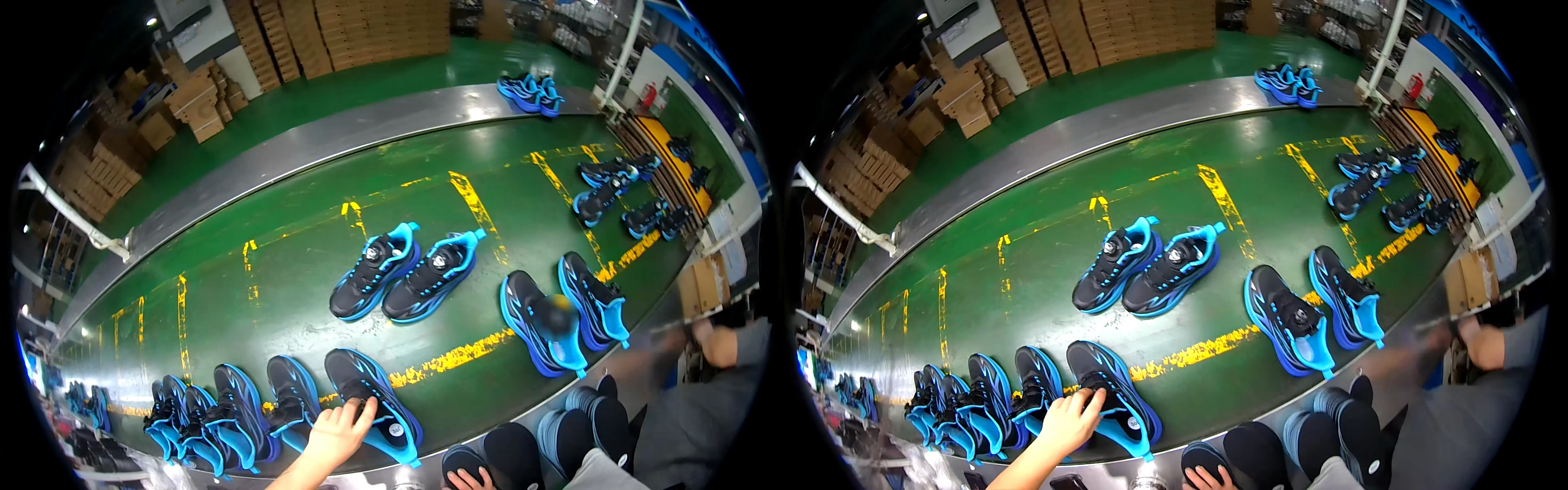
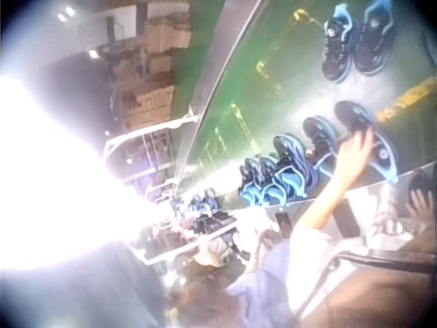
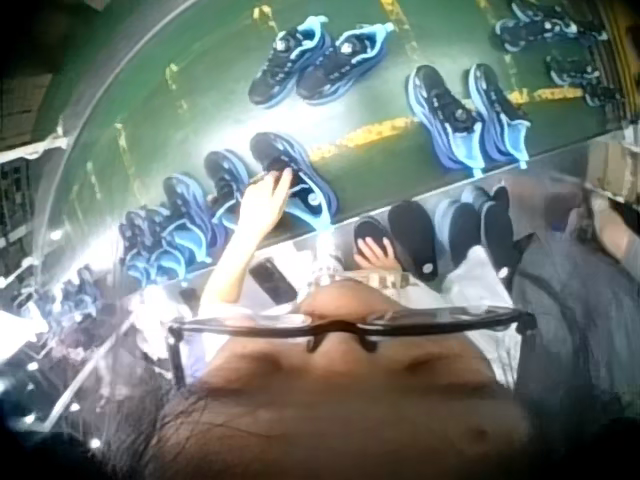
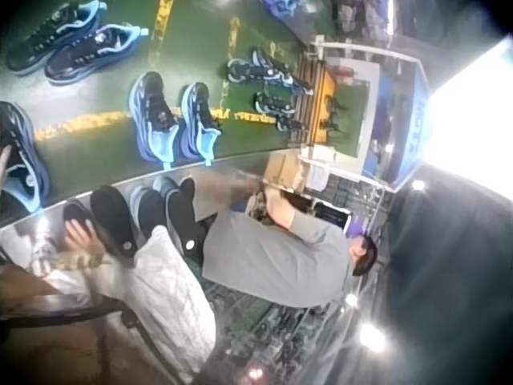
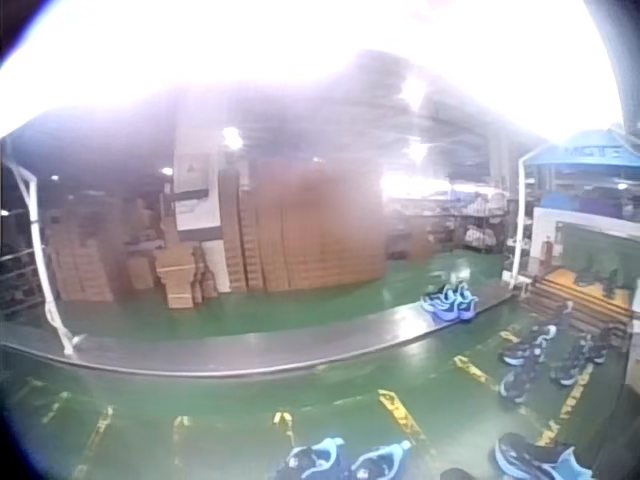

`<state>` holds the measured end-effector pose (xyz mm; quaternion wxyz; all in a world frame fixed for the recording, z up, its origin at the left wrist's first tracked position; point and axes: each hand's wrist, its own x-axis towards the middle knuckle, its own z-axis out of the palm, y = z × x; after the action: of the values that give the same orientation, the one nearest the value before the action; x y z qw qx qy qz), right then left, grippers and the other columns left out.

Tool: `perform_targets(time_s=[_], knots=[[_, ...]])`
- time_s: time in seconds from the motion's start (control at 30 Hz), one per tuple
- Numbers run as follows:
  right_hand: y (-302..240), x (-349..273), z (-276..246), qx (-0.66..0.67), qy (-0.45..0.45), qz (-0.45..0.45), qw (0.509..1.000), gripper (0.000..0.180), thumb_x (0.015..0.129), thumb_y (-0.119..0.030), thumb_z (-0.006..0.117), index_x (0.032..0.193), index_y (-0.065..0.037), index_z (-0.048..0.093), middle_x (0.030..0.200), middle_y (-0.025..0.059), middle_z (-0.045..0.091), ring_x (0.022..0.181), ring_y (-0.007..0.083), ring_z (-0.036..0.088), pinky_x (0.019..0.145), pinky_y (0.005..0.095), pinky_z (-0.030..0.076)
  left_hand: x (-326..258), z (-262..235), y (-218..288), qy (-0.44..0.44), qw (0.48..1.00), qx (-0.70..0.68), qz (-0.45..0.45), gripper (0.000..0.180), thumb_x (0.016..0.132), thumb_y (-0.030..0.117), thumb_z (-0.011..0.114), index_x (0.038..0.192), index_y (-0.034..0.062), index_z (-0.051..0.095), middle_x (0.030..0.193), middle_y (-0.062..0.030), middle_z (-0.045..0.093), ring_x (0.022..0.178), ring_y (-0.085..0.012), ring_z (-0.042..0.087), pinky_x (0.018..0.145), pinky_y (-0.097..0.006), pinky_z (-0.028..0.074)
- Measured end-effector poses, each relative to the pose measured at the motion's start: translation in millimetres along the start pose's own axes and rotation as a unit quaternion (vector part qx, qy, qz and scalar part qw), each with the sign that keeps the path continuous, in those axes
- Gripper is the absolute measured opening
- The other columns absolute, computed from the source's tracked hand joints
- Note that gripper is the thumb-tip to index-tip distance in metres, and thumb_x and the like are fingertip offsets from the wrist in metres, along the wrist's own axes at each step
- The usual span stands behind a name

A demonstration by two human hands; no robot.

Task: The person inserts insoles into shoes by hand and arranges the shoes on the conveyor table.

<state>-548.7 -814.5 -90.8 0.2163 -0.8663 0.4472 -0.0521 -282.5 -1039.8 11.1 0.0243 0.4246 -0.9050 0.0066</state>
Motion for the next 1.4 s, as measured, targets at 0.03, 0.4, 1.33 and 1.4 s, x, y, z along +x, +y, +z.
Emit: perform_targets(time_s=[0.03, 0.4, 1.33, 1.4], knots=[[-1, 2, -13, 0.019, -0.052, 0.015, 0.998, 0.050, 0.079, -0.039, 0.043, 0.120, -0.011, 0.050, 0.138, 0.0133, 0.031, 0.129, 0.0280, 0.025, 0.100, 0.0583, 0.013, 1, -1, 4, 0.025, 0.999, -0.014, -0.015, 0.054, 0.063, 0.018, 0.068, 0.113, 0.0078, 0.050, 0.094, -0.0076, 0.053, 0.071, -0.0187, 0.055, 0.058, -0.030, 0.042], [2, 0, -34, -0.026, 0.054, 0.021, 0.998, 0.042, 0.072, -0.031, 0.055, 0.112, -0.015, 0.052, 0.132, 0.0059, 0.039, 0.125, 0.0193, 0.030, 0.102, 0.0480, 0.014, -4, -9, 22, -0.071, 0.988, 0.120, -0.062, 0.036, 0.071, 0.012, 0.052, 0.107, 0.0078, 0.051, 0.084, -0.0095, 0.051, 0.067, -0.0220, 0.057, 0.057, -0.034, 0.044], [19, -61, -54, 0.115, 0.126, 0.209, 0.963, 0.055, 0.066, -0.030, 0.069, 0.111, -0.008, 0.047, 0.114, 0.0156, 0.042, 0.108, 0.0336, 0.040, 0.089, 0.0428, 0.035, 247, 58, 128, 0.180, 0.808, -0.518, -0.214, 0.035, 0.086, 0.030, 0.053, 0.093, -0.0040, 0.052, 0.079, -0.0094, 0.056, 0.071, -0.0147, 0.050, 0.063, -0.028, 0.041], [19, -78, -44, 0.121, 0.089, 0.249, 0.957, 0.054, 0.068, -0.032, 0.069, 0.111, -0.007, 0.046, 0.114, 0.0202, 0.041, 0.103, 0.0360, 0.044, 0.087, 0.0422, 0.038, 229, 57, 108, 0.235, 0.804, -0.503, -0.214, 0.035, 0.086, 0.029, 0.055, 0.087, -0.0057, 0.052, 0.068, -0.0029, 0.051, 0.063, -0.0076, 0.043, 0.054, -0.024, 0.038]])
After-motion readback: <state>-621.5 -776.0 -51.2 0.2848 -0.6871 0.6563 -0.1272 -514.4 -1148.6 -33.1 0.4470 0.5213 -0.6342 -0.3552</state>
